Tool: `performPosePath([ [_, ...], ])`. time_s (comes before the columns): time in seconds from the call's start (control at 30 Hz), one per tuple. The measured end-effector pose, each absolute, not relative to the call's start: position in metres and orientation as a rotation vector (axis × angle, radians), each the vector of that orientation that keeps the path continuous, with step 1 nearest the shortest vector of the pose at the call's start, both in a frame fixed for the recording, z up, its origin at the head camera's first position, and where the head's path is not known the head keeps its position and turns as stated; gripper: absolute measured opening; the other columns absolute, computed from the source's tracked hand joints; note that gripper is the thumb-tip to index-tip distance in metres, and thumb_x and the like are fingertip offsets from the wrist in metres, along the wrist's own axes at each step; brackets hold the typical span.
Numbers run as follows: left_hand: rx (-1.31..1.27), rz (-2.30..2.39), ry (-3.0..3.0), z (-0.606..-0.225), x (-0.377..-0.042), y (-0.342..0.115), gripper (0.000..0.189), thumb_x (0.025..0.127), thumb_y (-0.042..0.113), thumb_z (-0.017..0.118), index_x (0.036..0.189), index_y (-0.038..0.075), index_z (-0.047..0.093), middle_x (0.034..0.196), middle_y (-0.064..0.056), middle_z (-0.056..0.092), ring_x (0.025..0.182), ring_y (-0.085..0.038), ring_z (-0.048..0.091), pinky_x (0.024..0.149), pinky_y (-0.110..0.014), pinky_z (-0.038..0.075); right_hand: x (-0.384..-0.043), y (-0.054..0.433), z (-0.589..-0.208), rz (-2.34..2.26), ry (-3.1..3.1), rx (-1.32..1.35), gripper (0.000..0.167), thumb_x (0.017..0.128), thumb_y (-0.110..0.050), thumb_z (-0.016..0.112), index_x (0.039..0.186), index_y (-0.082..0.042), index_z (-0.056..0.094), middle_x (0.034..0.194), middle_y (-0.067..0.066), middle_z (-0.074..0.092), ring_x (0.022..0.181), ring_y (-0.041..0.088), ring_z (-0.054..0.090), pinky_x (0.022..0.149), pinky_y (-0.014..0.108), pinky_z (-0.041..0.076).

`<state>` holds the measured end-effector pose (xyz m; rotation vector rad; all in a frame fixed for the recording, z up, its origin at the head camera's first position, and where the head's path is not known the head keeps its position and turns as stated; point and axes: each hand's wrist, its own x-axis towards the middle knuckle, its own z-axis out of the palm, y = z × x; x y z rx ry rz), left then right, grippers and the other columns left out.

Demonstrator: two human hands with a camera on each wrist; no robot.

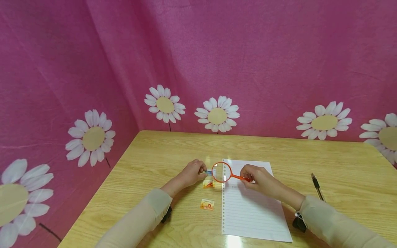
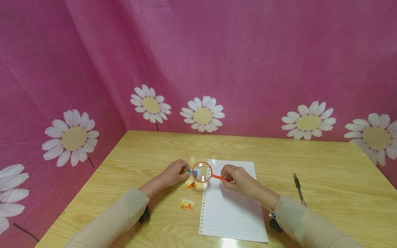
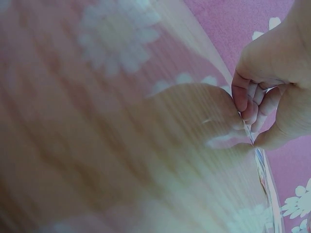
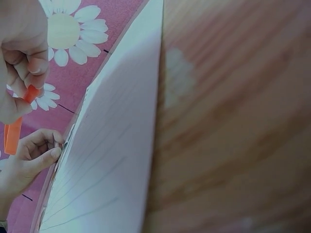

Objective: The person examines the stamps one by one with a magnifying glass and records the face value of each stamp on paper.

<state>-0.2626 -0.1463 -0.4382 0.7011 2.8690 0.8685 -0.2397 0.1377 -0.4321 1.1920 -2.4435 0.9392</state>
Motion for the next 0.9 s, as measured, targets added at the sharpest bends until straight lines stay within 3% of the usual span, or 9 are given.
performPosePath([
  [0.9, 0.722, 0.896, 2.881, -0.443, -0.264, -0.147, 0.009, 0.09, 0.006, 0.067, 0.092, 0.002, 0.06, 0.084, -0.005, 0.049, 0.076, -0.013, 0.041, 0.07, -0.025, 0.038, -0.235, 0.154, -0.432, 0.924, -2.395, 1.164, 0.028, 0.074, 0.007, 0.075, 0.08, -0.013, 0.056, 0.069, -0.009, 0.051, 0.063, 0.0, 0.043, 0.052, 0.014, 0.038],
])
